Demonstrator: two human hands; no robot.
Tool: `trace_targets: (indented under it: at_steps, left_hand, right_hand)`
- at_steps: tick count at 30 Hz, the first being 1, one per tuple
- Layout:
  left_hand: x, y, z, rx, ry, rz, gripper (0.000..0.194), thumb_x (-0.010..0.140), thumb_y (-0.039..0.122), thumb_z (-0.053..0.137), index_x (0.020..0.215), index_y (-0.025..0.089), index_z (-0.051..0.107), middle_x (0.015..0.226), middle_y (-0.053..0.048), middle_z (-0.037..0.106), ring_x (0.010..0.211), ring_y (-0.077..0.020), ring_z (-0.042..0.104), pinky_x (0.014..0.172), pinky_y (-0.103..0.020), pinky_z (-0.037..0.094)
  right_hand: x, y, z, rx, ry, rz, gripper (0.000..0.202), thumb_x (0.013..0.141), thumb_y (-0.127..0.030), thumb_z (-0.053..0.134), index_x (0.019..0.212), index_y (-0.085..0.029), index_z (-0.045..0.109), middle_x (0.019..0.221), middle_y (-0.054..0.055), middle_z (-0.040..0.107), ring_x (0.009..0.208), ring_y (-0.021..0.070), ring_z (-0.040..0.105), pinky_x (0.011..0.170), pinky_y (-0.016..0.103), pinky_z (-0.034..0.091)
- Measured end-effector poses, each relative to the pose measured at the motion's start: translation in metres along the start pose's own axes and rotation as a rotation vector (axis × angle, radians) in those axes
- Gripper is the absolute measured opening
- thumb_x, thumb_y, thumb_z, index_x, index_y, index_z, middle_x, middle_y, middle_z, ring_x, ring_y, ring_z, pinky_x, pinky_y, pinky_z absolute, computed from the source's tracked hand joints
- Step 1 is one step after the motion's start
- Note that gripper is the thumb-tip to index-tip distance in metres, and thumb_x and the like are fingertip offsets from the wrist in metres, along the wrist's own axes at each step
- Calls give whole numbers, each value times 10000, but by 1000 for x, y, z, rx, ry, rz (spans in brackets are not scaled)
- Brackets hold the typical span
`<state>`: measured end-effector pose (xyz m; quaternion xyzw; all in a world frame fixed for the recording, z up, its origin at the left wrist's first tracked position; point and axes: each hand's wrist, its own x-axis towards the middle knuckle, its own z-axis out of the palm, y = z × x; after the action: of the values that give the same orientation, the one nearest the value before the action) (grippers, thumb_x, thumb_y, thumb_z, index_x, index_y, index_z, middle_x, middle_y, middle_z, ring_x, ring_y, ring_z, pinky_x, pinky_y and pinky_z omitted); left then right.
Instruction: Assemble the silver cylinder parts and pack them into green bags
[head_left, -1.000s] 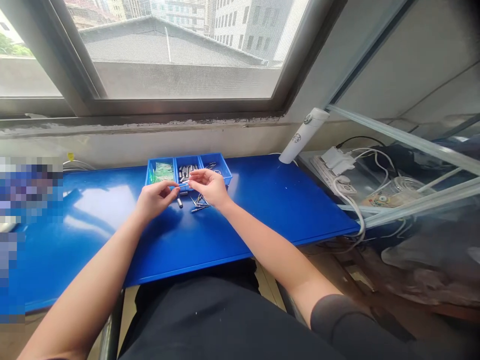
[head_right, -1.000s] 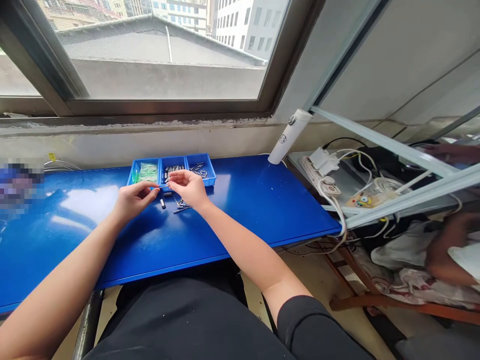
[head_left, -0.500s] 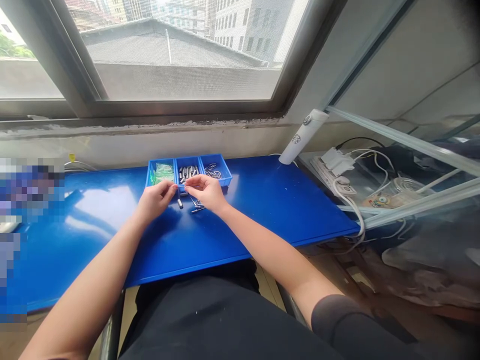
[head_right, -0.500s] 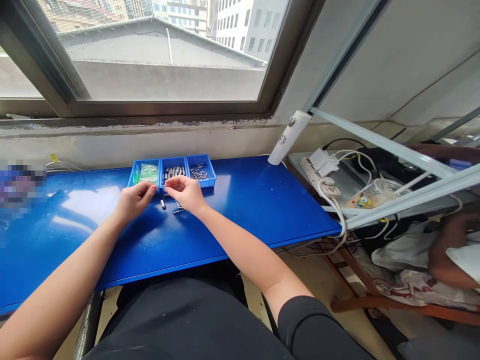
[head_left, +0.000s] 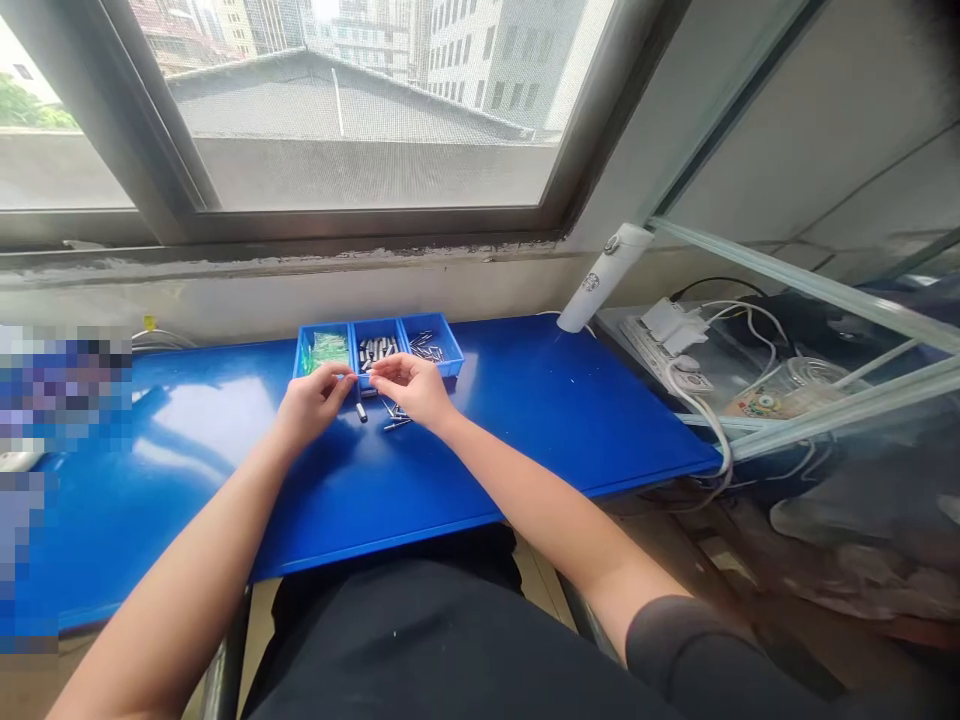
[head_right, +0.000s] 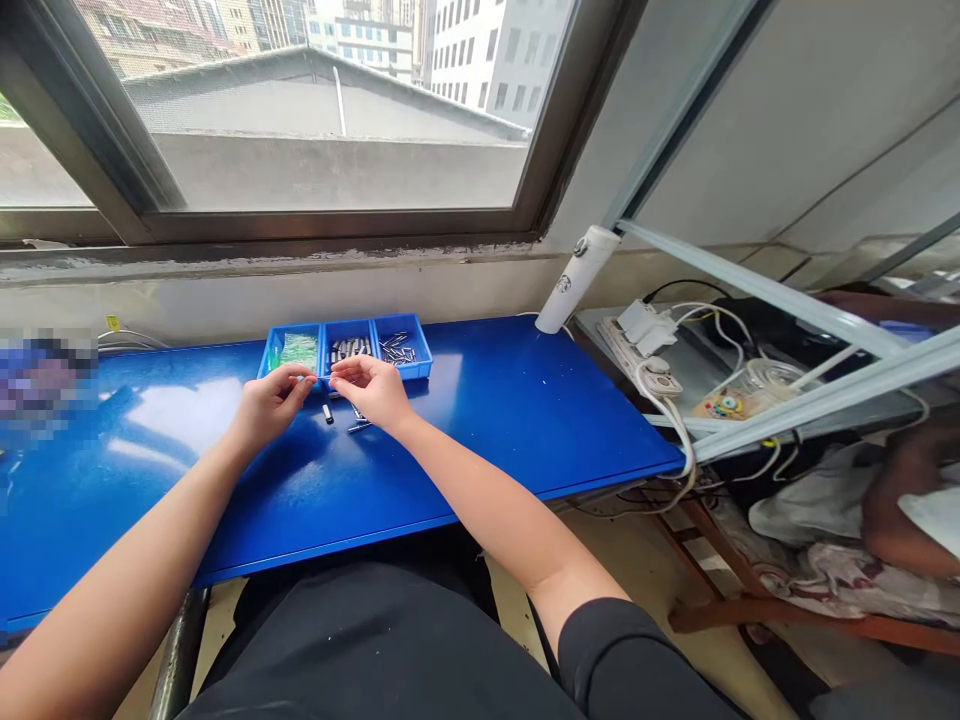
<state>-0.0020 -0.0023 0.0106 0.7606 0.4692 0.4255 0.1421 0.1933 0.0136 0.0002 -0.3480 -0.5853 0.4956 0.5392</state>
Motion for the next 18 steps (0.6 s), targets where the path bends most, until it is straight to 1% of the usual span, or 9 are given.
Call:
trace_targets:
  at_steps: [3,8,11,13,15,18]
  left_hand:
    - [0,-1,0,18,-9,-18,276,926,429,551,887,177,656,594,31,576,500,-98,461,524,-226,377]
    - [1,1,-2,40,-20,-33,299,934,434,528,847,176,652,595,27,585,511,-103,483,536,-228,389]
    - [1,1,-2,38,-24,-37,316,931,435,529,786,177,639,583,25,585,503,-99,476,528,-226,387]
    - [1,1,-1,22,-33,-44,319,926,442,541,780,176,642,568,24,584,486,-97,473,509,-223,378]
    - [1,0,-1,-8,-40,-53,301,916,448,563,826,176,657,545,29,574,461,-96,473,485,-219,369]
    - [0,0,0,-73,-47,-50,269,911,431,585,967,182,669,534,45,564,441,-96,481,478,-214,380]
  right_hand:
    - [0,1,0,-48,-1,-25,334,695,-408,815,916,-180,713,906,60,747,856,186,719,807,340,610]
    - [0,1,-1,-82,-16,-39,344,713,-413,802,951,-180,717,952,70,749,885,187,716,793,327,604]
    - [-1,0,-1,-109,4,-27,306,737,-404,784,930,-173,732,929,70,753,847,184,717,771,322,597]
    - [-1,-1,0,-115,18,-21,272,752,-390,770,908,-170,742,907,68,756,816,181,718,760,320,592]
    - [-1,-2,0,-106,34,-22,254,757,-377,762,905,-171,750,899,64,761,803,179,719,756,317,589]
    - [0,-3,0,-80,62,-23,260,752,-377,765,914,-174,759,895,63,768,808,182,722,761,318,588]
